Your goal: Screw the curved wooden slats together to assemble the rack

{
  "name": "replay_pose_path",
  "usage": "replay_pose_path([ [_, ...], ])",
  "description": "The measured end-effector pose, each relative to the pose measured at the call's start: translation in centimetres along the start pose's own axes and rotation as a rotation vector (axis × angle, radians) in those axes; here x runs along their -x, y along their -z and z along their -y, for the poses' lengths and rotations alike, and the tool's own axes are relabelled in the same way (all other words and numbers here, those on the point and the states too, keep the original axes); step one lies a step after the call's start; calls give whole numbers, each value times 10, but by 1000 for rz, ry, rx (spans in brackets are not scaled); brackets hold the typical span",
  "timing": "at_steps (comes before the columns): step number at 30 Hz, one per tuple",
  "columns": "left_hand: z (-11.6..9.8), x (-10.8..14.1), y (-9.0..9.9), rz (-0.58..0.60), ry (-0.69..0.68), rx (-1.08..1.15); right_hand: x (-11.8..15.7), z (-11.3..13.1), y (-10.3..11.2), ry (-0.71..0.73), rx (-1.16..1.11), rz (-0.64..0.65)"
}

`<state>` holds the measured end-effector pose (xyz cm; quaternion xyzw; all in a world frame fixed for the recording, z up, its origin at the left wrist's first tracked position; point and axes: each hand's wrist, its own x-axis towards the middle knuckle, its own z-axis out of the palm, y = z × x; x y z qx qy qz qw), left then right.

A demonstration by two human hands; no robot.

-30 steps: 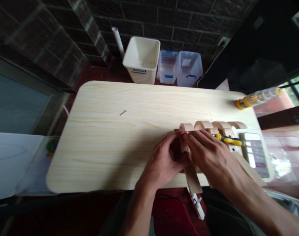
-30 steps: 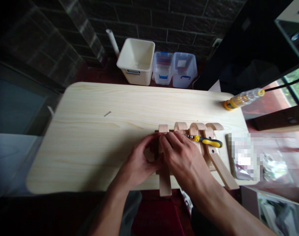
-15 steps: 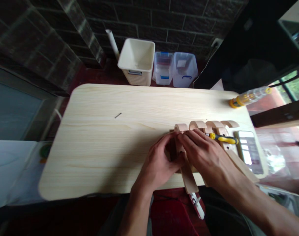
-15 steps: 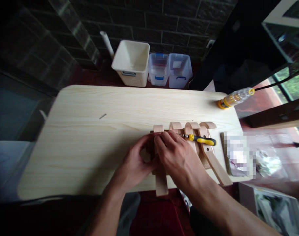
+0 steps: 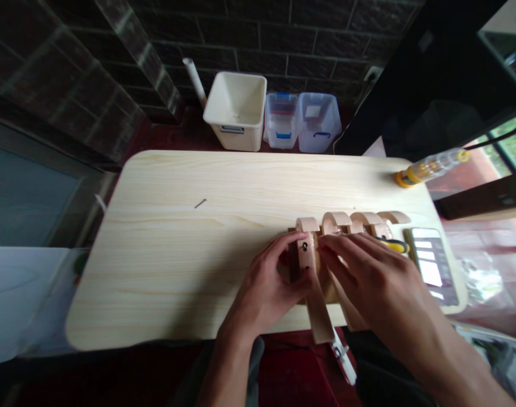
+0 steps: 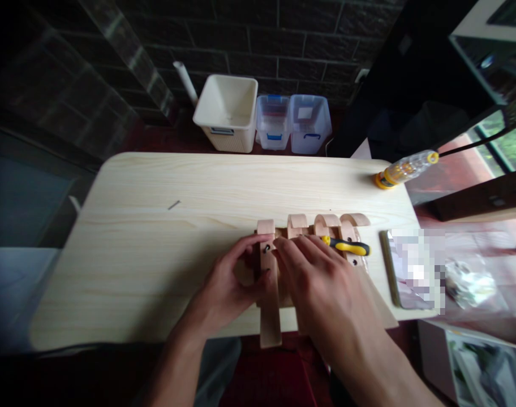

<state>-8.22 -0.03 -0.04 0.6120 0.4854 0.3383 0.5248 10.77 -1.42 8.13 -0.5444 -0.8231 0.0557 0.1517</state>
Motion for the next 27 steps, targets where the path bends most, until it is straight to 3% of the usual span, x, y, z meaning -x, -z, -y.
replay_pose_path([
  [4, -6, -1, 4, 4, -3, -75, 5, -26, 22, -156, 135, -92],
  [7, -6, -1, 5, 16, -16, -133, 15, -48, 37, -208, 227, 9],
  [10, -3, -1, 5, 13, -42, -178, 27, -57, 46, -289, 248, 10],
  [27, 2, -4, -6, -68, -33, -148, 47, -91, 20, -306, 165, 134],
])
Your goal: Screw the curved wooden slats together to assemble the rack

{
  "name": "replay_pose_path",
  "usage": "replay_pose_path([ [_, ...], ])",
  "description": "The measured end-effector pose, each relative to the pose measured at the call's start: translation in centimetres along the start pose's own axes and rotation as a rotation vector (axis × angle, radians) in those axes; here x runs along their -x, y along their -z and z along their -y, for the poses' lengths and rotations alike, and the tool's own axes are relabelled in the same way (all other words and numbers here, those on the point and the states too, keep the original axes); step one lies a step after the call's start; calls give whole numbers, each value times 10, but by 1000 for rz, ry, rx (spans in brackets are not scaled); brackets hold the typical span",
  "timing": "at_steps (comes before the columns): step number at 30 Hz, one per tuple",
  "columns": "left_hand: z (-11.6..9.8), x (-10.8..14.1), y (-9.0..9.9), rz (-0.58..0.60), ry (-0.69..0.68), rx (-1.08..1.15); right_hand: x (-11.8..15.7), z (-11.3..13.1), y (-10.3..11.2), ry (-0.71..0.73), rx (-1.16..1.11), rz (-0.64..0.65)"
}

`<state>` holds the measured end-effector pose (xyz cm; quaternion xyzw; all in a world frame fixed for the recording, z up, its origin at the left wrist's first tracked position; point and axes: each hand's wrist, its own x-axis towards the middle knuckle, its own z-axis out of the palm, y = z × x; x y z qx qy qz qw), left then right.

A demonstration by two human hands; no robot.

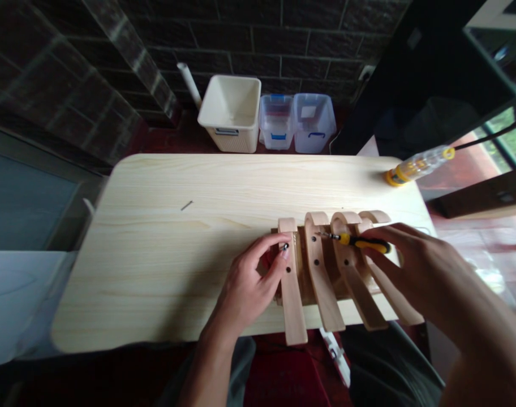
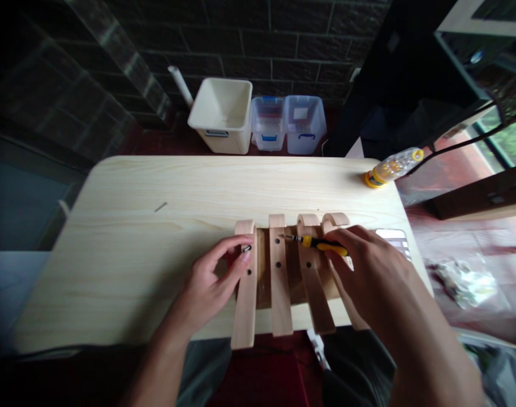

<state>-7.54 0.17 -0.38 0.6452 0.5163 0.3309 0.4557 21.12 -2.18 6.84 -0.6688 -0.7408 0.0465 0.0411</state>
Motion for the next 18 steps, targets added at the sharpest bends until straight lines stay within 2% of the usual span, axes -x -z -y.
replay_pose_path([
  [4, -1, 0, 0, 0, -12, 3, 0, 7, 16, 45, -103, 6],
  [8, 0, -1, -1, -8, -22, 13, 3, 19, 30, 100, -242, -81],
  [13, 3, -1, -4, -42, -34, 18, 3, 31, 30, 186, -326, -132],
  [18, 5, -1, -9, -86, -50, 30, 0, 41, 29, 218, -298, -129],
])
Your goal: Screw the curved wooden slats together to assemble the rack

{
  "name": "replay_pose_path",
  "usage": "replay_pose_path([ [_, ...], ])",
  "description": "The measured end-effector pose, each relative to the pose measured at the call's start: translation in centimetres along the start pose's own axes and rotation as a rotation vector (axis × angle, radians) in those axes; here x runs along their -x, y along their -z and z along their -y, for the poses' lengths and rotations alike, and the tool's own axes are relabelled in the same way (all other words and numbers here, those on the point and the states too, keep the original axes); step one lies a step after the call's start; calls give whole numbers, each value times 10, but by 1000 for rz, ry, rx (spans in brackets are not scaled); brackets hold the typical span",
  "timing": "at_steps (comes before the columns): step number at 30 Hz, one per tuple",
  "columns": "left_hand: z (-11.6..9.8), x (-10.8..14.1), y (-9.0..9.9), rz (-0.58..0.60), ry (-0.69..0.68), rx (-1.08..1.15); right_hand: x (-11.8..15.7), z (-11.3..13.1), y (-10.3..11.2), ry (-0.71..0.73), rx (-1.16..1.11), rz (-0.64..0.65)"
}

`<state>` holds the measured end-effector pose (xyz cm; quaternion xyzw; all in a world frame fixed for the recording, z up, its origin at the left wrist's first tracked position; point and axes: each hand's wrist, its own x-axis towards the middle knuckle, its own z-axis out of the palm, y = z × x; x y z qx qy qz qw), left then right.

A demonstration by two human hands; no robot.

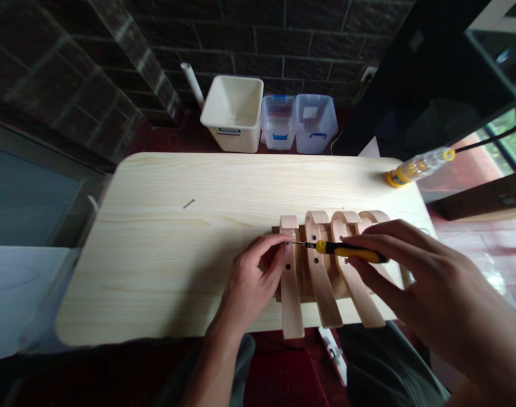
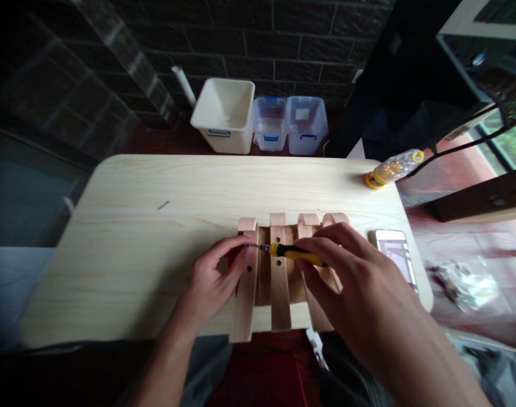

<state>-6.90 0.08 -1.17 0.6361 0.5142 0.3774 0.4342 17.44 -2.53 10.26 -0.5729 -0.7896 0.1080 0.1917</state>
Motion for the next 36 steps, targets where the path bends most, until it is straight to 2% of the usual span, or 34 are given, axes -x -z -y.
replay_pose_path([
  [7, -1, 1, -3, -41, -2, 23, -7, 17, -6, 32, -13, -32],
  [19, -1, 1, -3, -25, -1, 26, -8, 22, -5, 19, -11, -55],
  [27, -2, 1, -3, -25, -28, -22, -16, 37, -11, 48, -82, -117],
  [36, -8, -1, 0, -14, -45, -32, -18, 40, -26, 21, -262, -1],
])
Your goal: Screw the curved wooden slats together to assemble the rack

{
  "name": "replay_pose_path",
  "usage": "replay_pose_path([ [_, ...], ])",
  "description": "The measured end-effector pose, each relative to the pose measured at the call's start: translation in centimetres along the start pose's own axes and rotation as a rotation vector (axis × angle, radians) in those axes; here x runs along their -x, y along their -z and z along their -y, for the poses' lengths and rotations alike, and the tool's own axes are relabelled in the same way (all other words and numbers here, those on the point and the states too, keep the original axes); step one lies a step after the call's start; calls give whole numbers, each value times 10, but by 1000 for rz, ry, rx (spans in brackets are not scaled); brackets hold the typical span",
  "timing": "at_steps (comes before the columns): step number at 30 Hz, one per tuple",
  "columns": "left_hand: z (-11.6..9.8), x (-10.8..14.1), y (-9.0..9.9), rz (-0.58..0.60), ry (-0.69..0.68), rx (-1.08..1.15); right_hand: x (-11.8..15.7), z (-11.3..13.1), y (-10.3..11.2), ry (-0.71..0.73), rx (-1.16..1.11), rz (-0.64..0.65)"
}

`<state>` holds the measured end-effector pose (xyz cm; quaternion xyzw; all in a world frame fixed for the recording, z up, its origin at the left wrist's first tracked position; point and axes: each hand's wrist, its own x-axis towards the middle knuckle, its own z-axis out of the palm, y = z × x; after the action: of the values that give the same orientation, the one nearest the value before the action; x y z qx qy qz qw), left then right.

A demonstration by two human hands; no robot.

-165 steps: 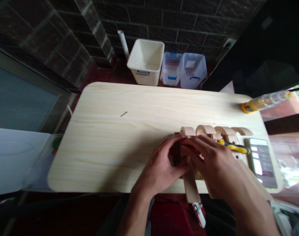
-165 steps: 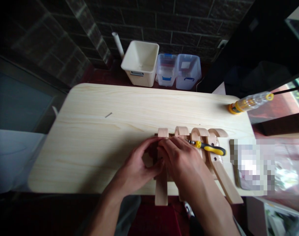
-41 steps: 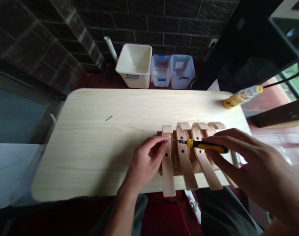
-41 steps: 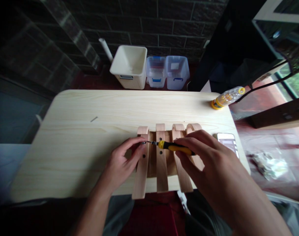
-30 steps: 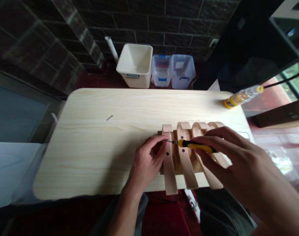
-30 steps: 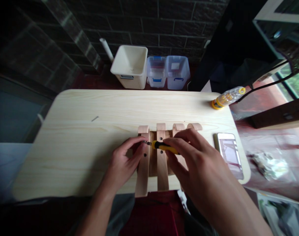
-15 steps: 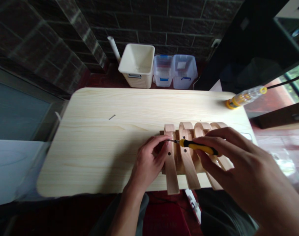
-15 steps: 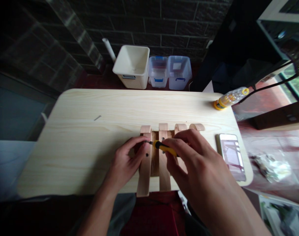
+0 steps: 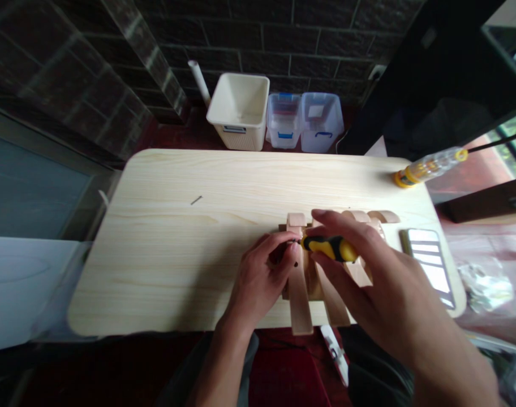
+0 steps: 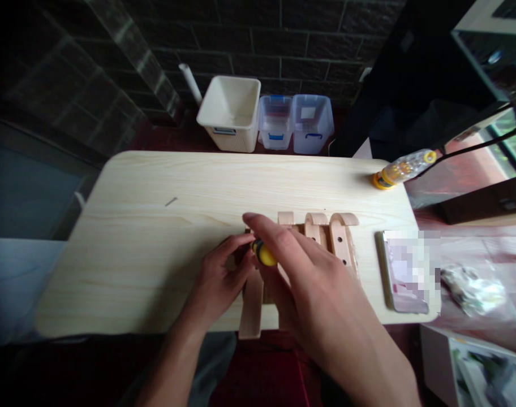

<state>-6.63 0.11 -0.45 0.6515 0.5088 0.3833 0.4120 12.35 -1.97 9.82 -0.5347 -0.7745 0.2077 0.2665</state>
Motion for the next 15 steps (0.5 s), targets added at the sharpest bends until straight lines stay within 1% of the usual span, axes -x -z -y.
replay_pose_path([
  [9, 7, 2, -2, 1, -33, 0, -1, -2, -1, -10, 29, 3],
  [12, 6, 3, 0, 4, -49, -7, 0, 0, -3, -31, 35, -22],
  [15, 4, 3, 2, 32, -57, -23, 0, 2, -4, -48, 42, -53],
])
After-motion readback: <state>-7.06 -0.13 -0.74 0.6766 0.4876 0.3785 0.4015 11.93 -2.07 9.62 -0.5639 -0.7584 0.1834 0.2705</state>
